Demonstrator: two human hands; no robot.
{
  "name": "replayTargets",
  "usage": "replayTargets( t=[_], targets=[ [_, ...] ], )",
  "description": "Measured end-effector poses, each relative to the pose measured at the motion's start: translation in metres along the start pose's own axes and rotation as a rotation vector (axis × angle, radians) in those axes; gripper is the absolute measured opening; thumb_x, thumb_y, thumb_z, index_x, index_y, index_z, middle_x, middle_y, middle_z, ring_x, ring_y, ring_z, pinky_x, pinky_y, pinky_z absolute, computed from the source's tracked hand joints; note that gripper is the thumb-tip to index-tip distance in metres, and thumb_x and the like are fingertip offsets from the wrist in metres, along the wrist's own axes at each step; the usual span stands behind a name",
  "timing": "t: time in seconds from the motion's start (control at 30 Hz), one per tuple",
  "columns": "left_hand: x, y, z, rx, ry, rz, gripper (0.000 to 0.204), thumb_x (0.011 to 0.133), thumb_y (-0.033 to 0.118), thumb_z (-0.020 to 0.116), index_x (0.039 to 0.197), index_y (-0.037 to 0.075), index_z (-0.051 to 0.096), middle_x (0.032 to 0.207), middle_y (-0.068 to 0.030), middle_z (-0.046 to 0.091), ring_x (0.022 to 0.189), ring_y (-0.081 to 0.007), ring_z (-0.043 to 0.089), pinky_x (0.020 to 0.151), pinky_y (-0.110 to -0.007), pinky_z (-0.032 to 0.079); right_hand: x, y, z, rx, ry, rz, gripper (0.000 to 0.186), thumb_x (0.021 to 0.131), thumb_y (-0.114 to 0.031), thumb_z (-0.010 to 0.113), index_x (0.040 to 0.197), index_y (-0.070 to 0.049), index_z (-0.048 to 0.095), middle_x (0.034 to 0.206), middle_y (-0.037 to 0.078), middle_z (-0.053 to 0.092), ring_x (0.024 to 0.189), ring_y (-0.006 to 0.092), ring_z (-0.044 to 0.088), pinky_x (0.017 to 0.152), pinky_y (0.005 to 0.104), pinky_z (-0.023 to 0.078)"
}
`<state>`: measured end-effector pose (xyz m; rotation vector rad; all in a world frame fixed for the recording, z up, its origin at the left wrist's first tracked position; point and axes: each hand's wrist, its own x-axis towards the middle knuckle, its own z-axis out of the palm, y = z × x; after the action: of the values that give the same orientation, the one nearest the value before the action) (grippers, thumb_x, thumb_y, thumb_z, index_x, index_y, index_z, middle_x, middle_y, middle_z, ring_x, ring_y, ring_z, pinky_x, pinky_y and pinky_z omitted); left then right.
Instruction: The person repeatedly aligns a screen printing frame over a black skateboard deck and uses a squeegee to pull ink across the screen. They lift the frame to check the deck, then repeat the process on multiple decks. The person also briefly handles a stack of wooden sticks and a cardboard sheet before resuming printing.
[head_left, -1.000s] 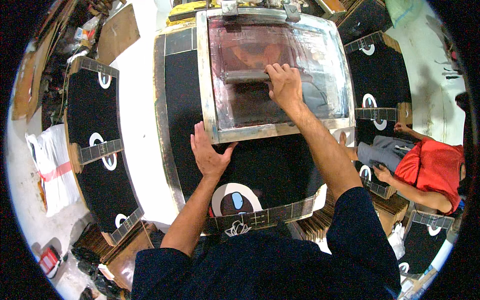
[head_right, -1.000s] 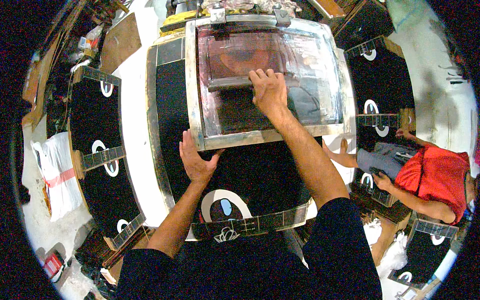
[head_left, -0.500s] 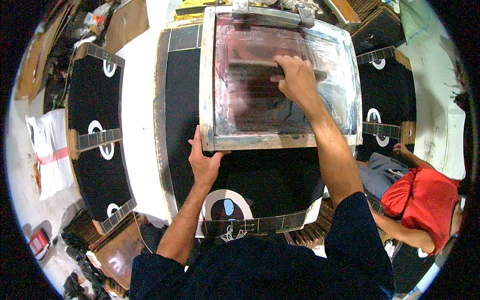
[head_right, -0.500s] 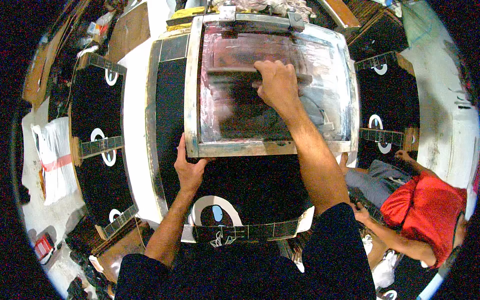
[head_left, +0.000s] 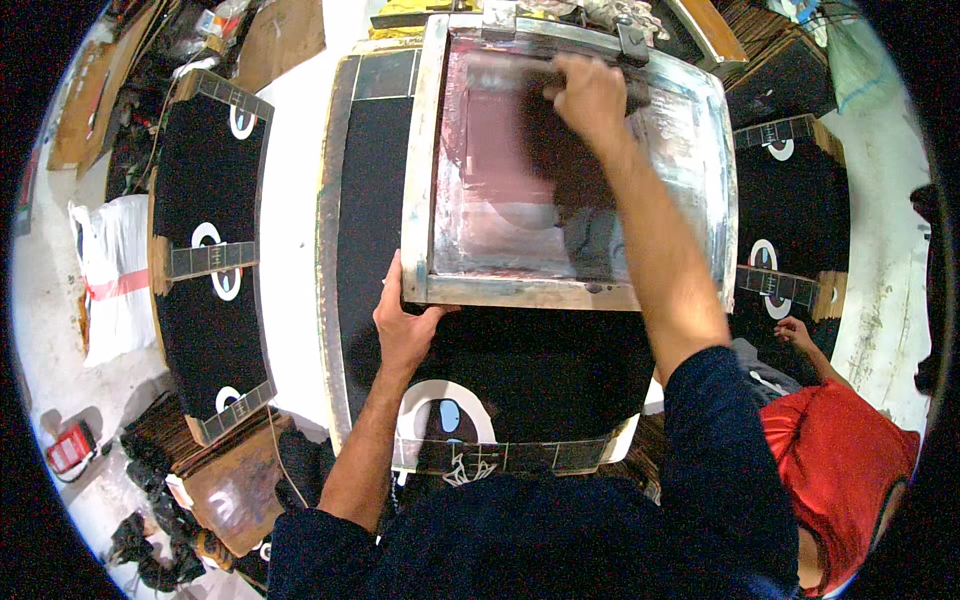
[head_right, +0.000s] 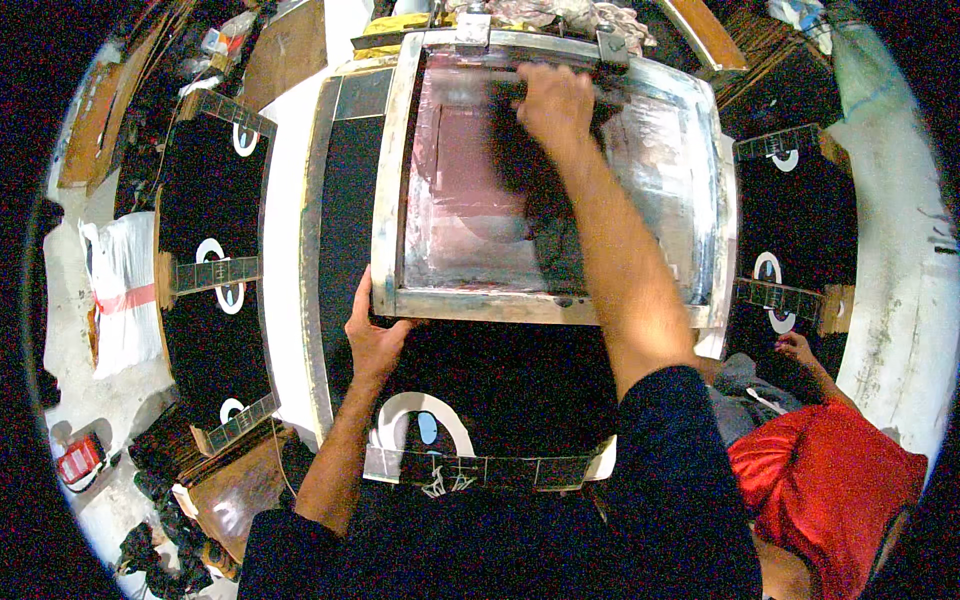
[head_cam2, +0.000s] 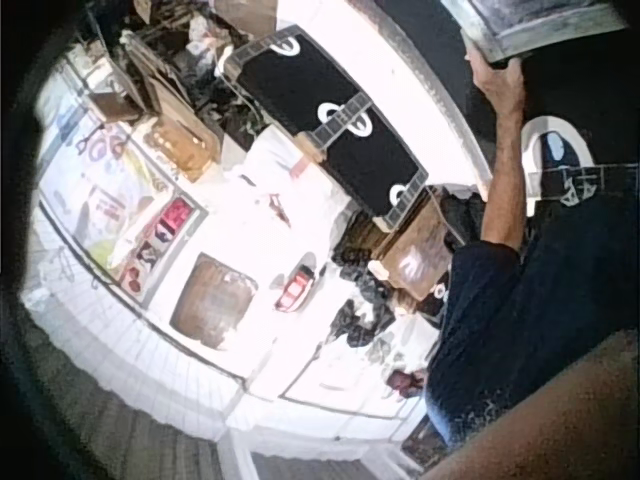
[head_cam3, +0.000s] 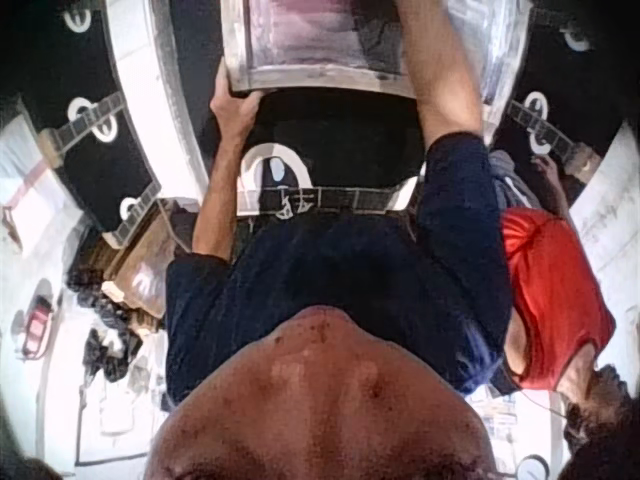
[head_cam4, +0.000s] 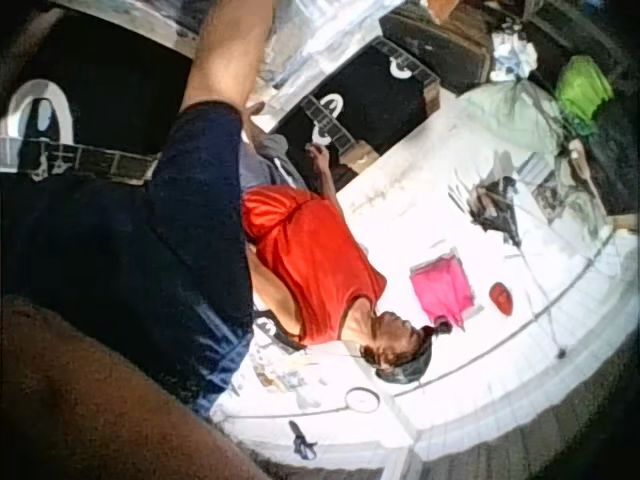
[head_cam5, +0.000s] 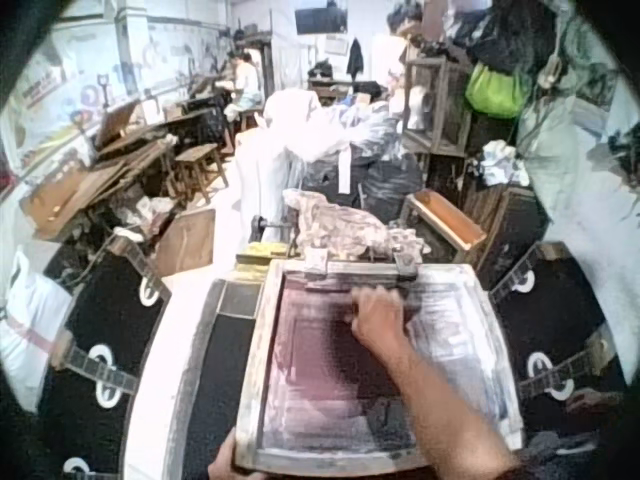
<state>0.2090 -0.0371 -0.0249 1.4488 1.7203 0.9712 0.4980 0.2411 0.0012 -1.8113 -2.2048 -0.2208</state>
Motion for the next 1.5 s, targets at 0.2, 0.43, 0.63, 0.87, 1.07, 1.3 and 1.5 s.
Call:
replayTargets(
  t=[0.2,0.43,0.63,0.87,1.07,1.3,1.5],
  targets=[
    [-0.001,-0.006,0.003,0.008,0.033,0.035,0.101,0.067,0.009,0.094,0.153,-0.004,0.042,0.139,-0.0237,0.063,0.122,-0.0283,0.066,0.104,-0.038,0.052,-0.137,-0.047,-0.042,0.164,0.008,0.046,0.033,0.069,-0.005,0.075,0.099,-0.018,0.071,0.096,0.004,0.067,0.099,0.0278,0.061,0.087,0.0447,0.045],
    [-0.004,0.003,-0.001,-0.063,0.025,0.032,0.103,0.067,0.008,0.095,0.153,-0.006,0.04,0.129,-0.0225,0.069,0.113,-0.0239,0.07,0.099,-0.036,0.056,-0.182,-0.069,-0.073,0.198,0.327,0.106,0.045,0.068,-0.004,0.072,0.11,-0.02,0.075,0.105,-0.002,0.071,0.101,0.0244,0.06,0.102,0.0457,0.039],
    [0.007,0.082,-0.041,-0.178,0.063,0.063,0.107,0.068,0.006,0.093,0.158,-0.001,0.036,0.137,-0.0249,0.065,0.117,-0.0237,0.069,0.102,-0.036,0.054,-0.204,-0.093,-0.148,0.178,0.515,0.108,0.03,0.085,-0.011,0.064,0.111,-0.017,0.076,0.11,0.001,0.074,0.11,0.0246,0.06,0.106,0.0438,0.033],
    [0.074,0.123,-0.111,-0.475,0.032,0.394,0.075,0.089,0.007,0.081,0.153,-0.004,0.043,0.131,-0.018,0.069,0.086,-0.0092,0.065,0.076,-0.023,0.055,-0.078,-0.052,-0.253,0.075,0.757,-0.057,0.041,0.078,-0.008,0.072,0.117,-0.02,0.073,0.107,0.002,0.071,0.104,0.0287,0.061,0.098,0.0452,0.04],
    [0.039,-0.187,-0.191,-0.233,0.072,-0.184,0.055,0.098,0.02,0.067,0.145,-0.006,0.053,0.13,-0.0277,0.066,0.114,-0.0304,0.068,0.096,-0.039,0.056,0.003,-0.025,-0.302,0.054,0.72,0.008,0.036,0.086,-0.023,0.074,0.122,-0.023,0.071,0.106,0.003,0.071,0.101,0.0303,0.063,0.094,0.0479,0.043],
    [-0.28,-0.406,-0.147,-0.109,-0.759,-0.507,0.056,0.09,0.033,0.07,0.135,-0.001,0.063,0.118,-0.0181,0.074,0.105,-0.0268,0.07,0.092,-0.04,0.055,0.035,-0.009,-0.32,0.078,0.636,0.141,0.039,0.086,-0.036,0.08,0.122,-0.022,0.073,0.101,0.012,0.076,0.09,0.0321,0.072,0.085,0.0428,0.054],
    [-0.367,-0.365,-0.078,-0.142,-0.415,-0.681,0.053,0.093,0.033,0.07,0.132,-0.002,0.064,0.116,-0.0138,0.074,0.103,-0.026,0.07,0.09,-0.041,0.056,0.048,-0.002,-0.327,0.078,0.602,0.18,0.044,0.088,-0.04,0.08,0.125,-0.017,0.072,0.1,0.011,0.078,0.085,0.0253,0.074,0.082,0.0377,0.054]
  ],
)
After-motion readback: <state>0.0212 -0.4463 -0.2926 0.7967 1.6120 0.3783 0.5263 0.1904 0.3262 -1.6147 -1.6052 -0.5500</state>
